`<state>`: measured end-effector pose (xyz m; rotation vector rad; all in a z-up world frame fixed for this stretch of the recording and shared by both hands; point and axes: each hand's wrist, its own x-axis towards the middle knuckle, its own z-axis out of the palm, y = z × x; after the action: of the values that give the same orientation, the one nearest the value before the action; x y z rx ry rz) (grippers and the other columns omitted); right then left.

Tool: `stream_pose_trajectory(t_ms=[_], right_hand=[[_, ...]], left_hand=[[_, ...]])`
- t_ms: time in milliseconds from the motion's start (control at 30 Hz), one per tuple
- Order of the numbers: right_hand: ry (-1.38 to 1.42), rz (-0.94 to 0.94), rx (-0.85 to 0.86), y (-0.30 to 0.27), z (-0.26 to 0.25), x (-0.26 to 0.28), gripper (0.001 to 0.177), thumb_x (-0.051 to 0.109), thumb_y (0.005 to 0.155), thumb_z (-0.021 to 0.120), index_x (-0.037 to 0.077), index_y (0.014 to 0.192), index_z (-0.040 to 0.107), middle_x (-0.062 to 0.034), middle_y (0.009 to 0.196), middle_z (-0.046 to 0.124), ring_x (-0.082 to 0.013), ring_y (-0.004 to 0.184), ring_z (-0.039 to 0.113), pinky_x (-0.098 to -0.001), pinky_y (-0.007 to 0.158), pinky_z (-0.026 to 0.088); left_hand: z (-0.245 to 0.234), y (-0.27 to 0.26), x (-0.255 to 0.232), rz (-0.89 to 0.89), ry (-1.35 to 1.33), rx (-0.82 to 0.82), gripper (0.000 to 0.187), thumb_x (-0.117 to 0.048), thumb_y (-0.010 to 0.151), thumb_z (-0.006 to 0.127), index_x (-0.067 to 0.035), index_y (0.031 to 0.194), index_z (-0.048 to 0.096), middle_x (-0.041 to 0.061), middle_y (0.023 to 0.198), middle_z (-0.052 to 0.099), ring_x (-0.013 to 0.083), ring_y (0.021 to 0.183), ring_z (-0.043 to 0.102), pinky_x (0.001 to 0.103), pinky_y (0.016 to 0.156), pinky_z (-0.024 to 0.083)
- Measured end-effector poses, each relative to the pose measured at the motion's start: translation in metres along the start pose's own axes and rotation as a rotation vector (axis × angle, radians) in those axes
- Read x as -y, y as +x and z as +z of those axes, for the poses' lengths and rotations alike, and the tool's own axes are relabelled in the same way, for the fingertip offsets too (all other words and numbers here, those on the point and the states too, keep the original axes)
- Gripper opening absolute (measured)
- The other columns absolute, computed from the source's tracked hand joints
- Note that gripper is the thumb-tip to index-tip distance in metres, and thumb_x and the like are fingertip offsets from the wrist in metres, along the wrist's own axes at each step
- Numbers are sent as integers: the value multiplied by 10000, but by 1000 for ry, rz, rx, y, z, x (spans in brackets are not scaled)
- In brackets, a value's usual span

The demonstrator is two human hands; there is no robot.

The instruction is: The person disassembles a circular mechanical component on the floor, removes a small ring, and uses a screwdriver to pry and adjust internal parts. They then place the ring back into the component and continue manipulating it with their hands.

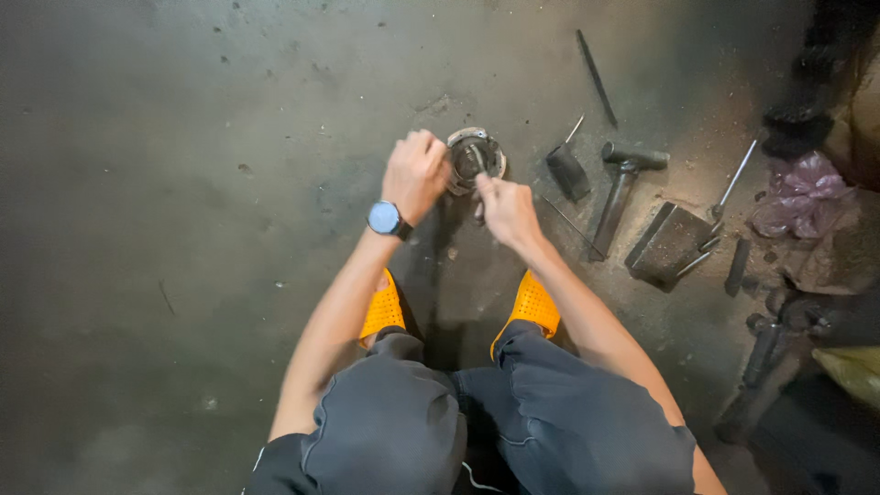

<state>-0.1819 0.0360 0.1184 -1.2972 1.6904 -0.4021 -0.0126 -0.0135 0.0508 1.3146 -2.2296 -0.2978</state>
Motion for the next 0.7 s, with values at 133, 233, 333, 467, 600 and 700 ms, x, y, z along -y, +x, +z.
stream_pose_trajectory(t_ms=[133, 233, 333, 467, 600, 700], right_hand=[[81, 119, -52, -3, -32, -3, 492, 288, 1037, 451, 89, 636, 654, -89, 514, 623, -210, 525, 642, -362, 557, 492], [119, 101, -159, -15, -49, -17, 484, 264, 1068, 431, 70, 687, 659, -102, 513, 606, -217, 512, 631, -340, 527, 491], [275, 95, -261, -26, -49, -29, 376, 198, 1046, 467, 41, 754, 645, -96, 503, 541, -197, 506, 625, -339, 564, 538], [353, 191, -259, -26, -26, -67, 282, 181, 1022, 513, 29, 812, 623, -97, 500, 499, -186, 466, 585, -331, 466, 527], [132, -13, -297, -32, -29, -67, 324, 154, 1027, 523, 16, 740, 582, -173, 543, 534, -212, 514, 575, -340, 486, 426], [163, -220, -505, -47, -37, -42, 134, 140, 985, 576, 53, 900, 630, -129, 682, 628, -246, 650, 626, -339, 621, 477]], left_hand=[[18, -23, 50, -21, 378, 289, 152, -133, 758, 704, -134, 821, 566, 37, 836, 499, 225, 783, 517, 381, 667, 400], [8, -28, 34, -33, 414, 465, 160, -144, 778, 744, -99, 879, 628, 62, 902, 517, 236, 853, 524, 386, 742, 385], [2, -8, -5, -231, 514, 520, 410, -248, 884, 689, -9, 1203, 591, 168, 1166, 575, 282, 1071, 535, 465, 927, 391], [2, 30, -68, -340, 201, 562, 1029, -594, 727, 791, 9, 1426, 336, 261, 1389, 439, 369, 1295, 419, 549, 1055, 332], [21, 32, -66, -90, 282, 709, 1162, -529, 650, 863, -71, 1514, 236, 268, 1430, 357, 412, 1317, 352, 571, 1052, 324], [12, 20, -43, 277, 249, 635, 896, -371, 785, 817, -124, 1502, 338, 178, 1528, 324, 366, 1430, 245, 671, 1103, 210]])
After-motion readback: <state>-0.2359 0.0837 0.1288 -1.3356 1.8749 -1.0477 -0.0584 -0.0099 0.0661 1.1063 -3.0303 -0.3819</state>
